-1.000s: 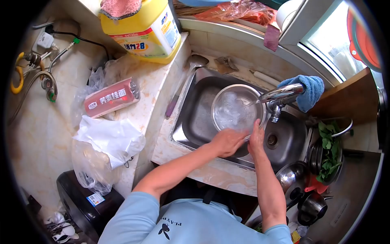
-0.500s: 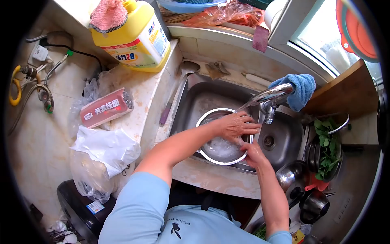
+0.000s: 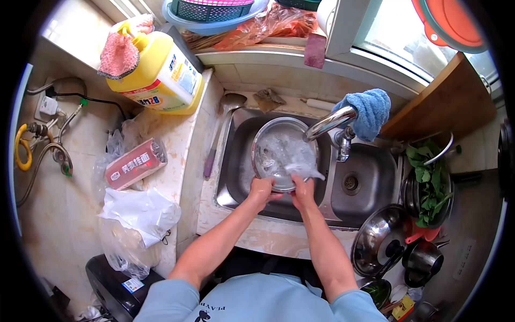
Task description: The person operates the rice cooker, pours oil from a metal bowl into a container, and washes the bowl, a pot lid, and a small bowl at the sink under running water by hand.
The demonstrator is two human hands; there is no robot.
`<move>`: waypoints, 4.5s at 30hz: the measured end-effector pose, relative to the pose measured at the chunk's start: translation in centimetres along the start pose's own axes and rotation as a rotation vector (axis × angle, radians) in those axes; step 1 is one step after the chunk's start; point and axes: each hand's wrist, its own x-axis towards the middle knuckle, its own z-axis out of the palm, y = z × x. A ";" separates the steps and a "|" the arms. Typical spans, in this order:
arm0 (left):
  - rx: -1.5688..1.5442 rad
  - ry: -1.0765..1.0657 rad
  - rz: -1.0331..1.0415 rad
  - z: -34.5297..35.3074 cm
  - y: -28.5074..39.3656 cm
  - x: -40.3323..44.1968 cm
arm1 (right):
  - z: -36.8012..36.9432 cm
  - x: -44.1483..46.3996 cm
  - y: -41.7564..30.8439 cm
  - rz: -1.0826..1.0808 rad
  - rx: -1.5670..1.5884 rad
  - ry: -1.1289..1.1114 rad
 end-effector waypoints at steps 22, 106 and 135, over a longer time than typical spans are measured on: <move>-0.044 -0.214 -0.121 -1.1 -0.4 -0.6 | 7.9 4.2 0.9 -0.776 -1.484 -0.002; 0.231 -0.217 0.618 1.0 2.8 1.2 | 9.2 1.0 -11.0 -1.072 -0.957 -0.018; 0.802 -0.494 0.949 6.1 0.4 2.2 | 0.5 0.4 -4.5 -0.398 -0.352 -0.048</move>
